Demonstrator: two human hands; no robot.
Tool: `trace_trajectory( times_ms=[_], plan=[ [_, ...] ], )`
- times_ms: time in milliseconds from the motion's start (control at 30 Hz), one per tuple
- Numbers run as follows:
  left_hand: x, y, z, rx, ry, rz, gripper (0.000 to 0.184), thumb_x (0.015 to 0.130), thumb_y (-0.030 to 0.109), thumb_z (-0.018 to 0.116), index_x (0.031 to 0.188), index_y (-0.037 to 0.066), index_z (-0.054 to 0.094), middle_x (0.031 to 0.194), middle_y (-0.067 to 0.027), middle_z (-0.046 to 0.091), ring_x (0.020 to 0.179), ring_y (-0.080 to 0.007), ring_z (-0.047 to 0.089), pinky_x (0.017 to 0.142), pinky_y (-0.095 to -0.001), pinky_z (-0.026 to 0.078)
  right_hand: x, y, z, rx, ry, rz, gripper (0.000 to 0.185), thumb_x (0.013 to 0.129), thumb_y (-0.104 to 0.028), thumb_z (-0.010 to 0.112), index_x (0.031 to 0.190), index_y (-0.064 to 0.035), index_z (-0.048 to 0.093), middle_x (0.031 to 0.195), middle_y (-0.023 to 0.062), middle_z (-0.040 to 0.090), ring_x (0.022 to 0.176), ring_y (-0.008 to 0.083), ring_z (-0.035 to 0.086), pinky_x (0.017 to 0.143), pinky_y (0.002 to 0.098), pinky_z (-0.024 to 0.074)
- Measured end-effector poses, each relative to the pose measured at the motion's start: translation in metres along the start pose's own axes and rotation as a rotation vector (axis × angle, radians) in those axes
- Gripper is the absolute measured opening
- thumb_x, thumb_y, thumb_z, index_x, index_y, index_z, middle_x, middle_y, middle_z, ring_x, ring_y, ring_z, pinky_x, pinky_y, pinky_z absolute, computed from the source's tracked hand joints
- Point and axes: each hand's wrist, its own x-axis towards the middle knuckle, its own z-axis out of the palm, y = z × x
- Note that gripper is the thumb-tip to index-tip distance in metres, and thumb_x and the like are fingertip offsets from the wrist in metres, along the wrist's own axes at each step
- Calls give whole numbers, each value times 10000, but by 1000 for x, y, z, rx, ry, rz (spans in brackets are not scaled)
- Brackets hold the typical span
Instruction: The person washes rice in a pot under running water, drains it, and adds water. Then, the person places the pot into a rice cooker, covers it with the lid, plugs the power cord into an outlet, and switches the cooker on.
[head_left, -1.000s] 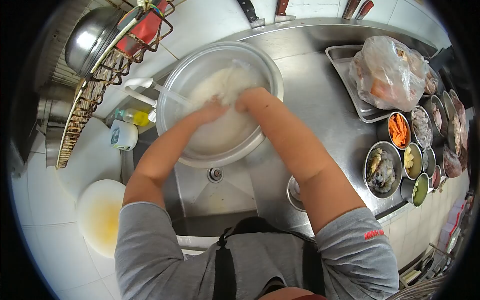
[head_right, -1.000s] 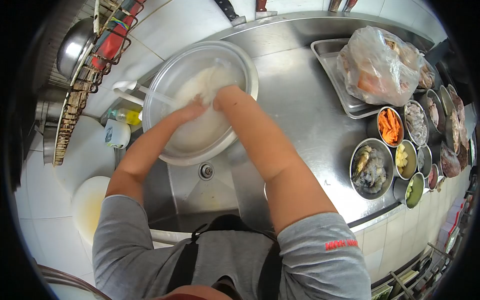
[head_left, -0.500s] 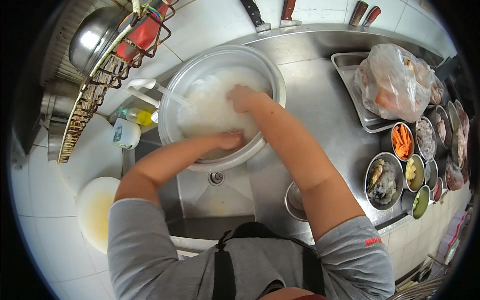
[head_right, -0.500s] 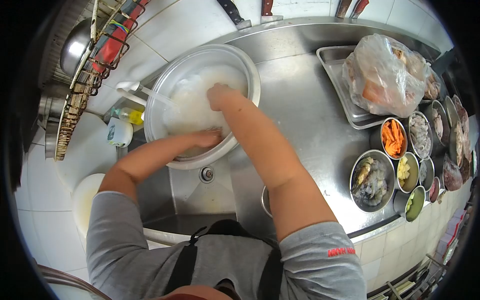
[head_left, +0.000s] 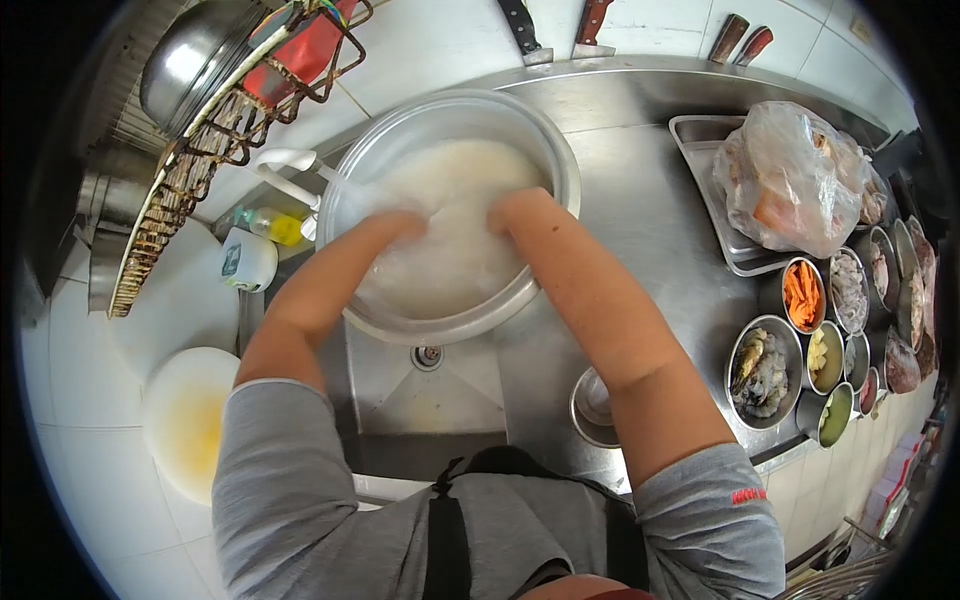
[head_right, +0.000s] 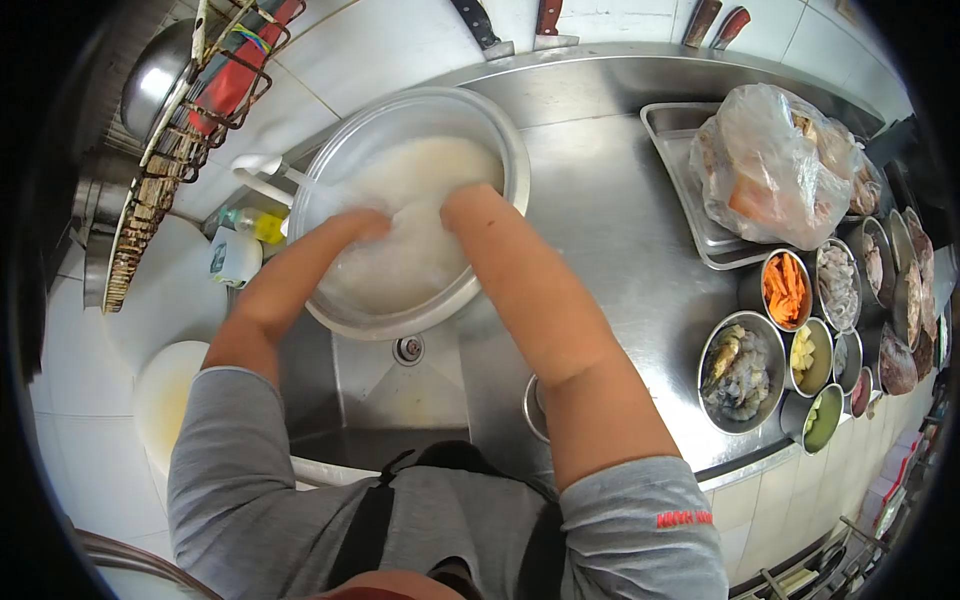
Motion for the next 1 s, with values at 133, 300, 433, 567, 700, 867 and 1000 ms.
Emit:
trace_trajectory(
  times_ms=[133,300,433,567,700,867,1000],
  plan=[
    [-30,1,69,-551,435,-78,428,887,347,529,1171,42,628,1186,-191,624,1063,-324,605,916,-451,451,4,2,3,-58,51,-54,351,829,-198,580,1161,-115,656,1272,120,591,1191,292,537,1009,462,407],
    [-88,73,40,-1051,-105,-185,719,911,404,526,1453,19,254,1350,-216,486,1244,-302,467,1011,-353,388,6,0,2,-127,180,-147,320,827,-186,565,1117,-107,674,1232,133,615,1130,316,577,983,457,428],
    [-100,147,-7,-1007,35,-144,619,876,480,571,1246,-16,560,1293,-193,552,1170,-312,529,970,-404,419,14,-3,-4,-67,238,-108,309,828,-177,556,1101,-105,683,1234,139,612,1116,331,586,970,461,438],
    [12,154,41,-1041,397,594,570,912,444,523,1276,6,545,1361,-199,501,1241,-306,481,1004,-413,394,15,-6,-1,23,285,-32,335,835,-166,550,1144,-112,668,1369,132,501,1233,340,489,983,499,424],
    [57,100,8,-275,174,292,588,910,453,522,1318,30,510,1372,-208,485,1269,-318,452,1031,-426,366,1,-5,-4,-4,360,-71,381,833,-139,540,1200,-86,632,1484,141,346,1330,365,364,997,505,417],
    [29,45,-47,-120,8,-13,617,906,464,519,1370,60,466,1386,-219,465,1304,-333,415,1064,-441,331,11,3,-12,-196,90,-8,426,868,-208,533,1272,-81,578,1474,177,354,1342,366,356,1008,489,415],
    [19,23,-31,-362,156,-22,711,894,488,530,1432,55,361,1434,-235,391,1342,-355,360,1098,-444,285,28,4,-3,85,125,-2,476,897,-308,498,1302,-63,548,1432,209,410,1317,365,405,1017,458,407]
  ],
)
